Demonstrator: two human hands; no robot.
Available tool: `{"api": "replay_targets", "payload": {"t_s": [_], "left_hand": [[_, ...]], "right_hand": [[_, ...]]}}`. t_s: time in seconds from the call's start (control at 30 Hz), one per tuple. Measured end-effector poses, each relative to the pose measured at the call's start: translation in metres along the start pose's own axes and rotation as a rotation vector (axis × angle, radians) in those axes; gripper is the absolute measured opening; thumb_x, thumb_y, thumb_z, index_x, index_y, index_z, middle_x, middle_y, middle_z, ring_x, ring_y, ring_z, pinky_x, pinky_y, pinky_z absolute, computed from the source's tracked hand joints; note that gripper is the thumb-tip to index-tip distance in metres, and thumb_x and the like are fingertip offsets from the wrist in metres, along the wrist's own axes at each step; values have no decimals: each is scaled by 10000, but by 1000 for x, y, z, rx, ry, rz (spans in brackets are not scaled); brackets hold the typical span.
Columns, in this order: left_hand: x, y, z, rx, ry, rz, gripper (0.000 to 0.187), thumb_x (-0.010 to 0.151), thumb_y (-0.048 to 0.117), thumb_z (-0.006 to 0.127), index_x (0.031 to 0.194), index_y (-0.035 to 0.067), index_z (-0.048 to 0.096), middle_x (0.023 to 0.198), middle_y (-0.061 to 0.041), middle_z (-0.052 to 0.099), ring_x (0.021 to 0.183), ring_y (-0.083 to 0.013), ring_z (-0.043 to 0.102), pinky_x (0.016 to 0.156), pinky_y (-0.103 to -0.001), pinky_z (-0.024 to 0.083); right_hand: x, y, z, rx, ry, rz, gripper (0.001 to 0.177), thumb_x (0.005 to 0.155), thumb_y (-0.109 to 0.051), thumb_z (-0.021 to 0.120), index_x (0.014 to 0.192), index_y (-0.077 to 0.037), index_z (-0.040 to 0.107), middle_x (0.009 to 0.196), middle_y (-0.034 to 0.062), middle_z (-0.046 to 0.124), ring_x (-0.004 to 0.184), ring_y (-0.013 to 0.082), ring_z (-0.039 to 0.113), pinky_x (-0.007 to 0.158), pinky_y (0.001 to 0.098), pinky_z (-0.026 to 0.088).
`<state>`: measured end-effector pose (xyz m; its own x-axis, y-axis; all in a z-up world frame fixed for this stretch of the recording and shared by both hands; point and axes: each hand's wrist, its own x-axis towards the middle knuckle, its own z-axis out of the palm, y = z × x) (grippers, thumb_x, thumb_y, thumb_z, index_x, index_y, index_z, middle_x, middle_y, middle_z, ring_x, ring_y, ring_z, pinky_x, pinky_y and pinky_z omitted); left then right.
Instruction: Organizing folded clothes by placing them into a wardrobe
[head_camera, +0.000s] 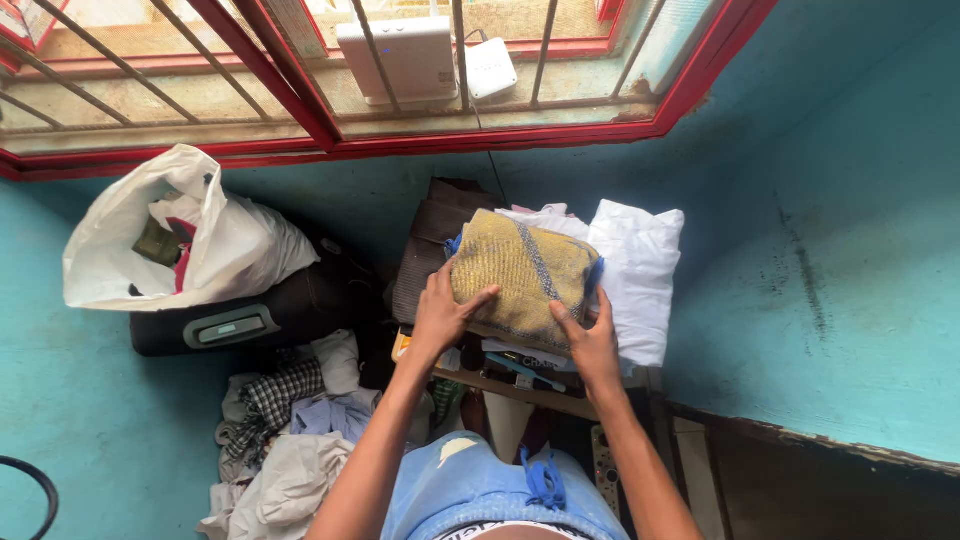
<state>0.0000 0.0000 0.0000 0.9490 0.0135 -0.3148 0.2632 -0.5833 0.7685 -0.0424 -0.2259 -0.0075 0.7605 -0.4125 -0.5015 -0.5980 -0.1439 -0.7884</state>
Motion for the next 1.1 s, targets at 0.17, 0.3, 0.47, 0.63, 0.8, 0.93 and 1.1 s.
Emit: {"api": "replay_targets", "payload": {"t_s": [0.17,0.3,0.47,0.63,0.8,0.93,1.1], "left_hand": [[9,-8,8,-74,-4,-66,1164,676,802,763,1554,140,382,1462,-230,475,1336,-471,523,1110,-596,426],[1,9,-4,-133,53,-55,1188,641,706,839,1571,151,351,1406,-238,516,1341,-470,514,1117,-600,407],[-3,3,-7,-181,155,-3,1163,587,627,895,1551,200,404,1288,-178,610,1237,-432,598,1029,-556,483],[-21,-10,-13,-437,226,41,1135,594,466,962,1559,181,437,1248,-173,653,1113,-337,677,918,-444,548],[-33,-54,-1,-1032,198,63,1009,747,185,887,1599,130,349,1275,-137,590,1061,-186,612,881,-297,541],[-63,-40,-4,-1351,113,-15,927,802,380,784,1588,103,378,1398,-209,556,1202,-296,592,969,-459,527],[-74,-97,29,-1444,-101,-3,306,948,394,650,848,128,538,805,0,515,741,-87,465,677,-270,377]], "right_hand": [[-31,-41,8,220,-25,-23,1027,729,-424,902,1579,-117,414,1362,292,574,1331,398,544,1096,515,426],[-29,-38,10,371,-40,-18,1022,739,-284,926,1584,-71,391,1206,265,616,1120,303,579,1027,473,458],[6,9,12,522,-45,-45,746,749,-153,901,1431,-124,600,1178,184,657,1021,264,651,835,444,570],[-29,0,1,624,-43,-75,686,760,-90,853,1399,-102,604,1107,151,639,946,259,675,780,440,595],[-34,34,-12,730,-105,-175,644,783,29,778,1375,-131,580,1084,120,672,975,252,711,839,427,599],[-43,57,-17,716,-134,-195,659,799,30,756,1400,-141,550,1137,121,678,1019,230,684,910,412,564],[-57,61,-27,858,-245,-206,625,749,82,692,1338,-87,569,1205,150,703,1105,256,662,967,376,531]]}}
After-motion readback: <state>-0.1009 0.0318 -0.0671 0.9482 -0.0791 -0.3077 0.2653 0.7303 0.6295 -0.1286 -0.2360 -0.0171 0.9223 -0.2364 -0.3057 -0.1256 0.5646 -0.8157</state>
